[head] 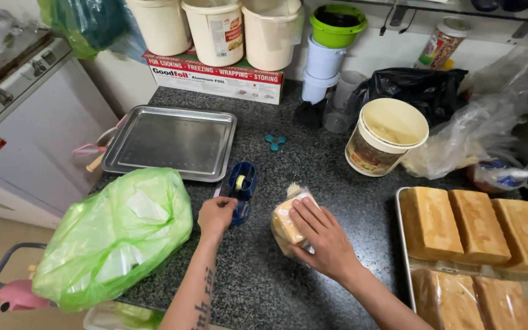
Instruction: The person places individual loaves of bread into plastic bags and seals each bag with tape.
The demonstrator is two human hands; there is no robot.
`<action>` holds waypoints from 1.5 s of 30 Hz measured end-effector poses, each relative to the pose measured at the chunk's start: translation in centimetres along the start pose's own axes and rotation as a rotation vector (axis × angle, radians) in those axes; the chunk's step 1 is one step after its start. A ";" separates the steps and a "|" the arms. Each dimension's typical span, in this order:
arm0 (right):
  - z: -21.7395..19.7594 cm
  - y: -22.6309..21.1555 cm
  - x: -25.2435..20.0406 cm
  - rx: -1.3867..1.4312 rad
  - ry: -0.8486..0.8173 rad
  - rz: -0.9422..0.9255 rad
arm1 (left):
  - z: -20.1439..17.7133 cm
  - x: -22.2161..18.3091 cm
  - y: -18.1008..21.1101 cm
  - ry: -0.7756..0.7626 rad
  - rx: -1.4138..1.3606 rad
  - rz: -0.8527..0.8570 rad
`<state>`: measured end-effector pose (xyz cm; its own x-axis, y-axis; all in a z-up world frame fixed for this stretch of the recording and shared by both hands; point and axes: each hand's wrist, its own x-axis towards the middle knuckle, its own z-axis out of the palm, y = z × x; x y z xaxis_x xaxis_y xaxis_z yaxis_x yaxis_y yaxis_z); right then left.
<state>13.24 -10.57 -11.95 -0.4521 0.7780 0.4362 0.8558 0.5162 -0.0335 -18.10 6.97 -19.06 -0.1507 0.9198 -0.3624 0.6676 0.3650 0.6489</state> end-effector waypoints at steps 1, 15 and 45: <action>0.0 -0.1 -0.1 -0.008 -0.015 0.009 | -0.6 -0.8 0.8 -0.013 -0.146 -0.076; 0.2 0.1 0.1 -0.025 0.007 0.012 | 7.9 -1.1 -9.1 0.033 -1.158 0.020; -0.3 -0.1 0.8 0.034 0.036 -0.022 | -5.2 -14.2 4.9 -0.456 -0.533 0.072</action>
<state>12.85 -10.12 -11.31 -0.4613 0.7532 0.4689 0.8363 0.5456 -0.0536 -16.48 -3.55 -7.20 0.2787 0.8349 -0.4746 0.1986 0.4334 0.8790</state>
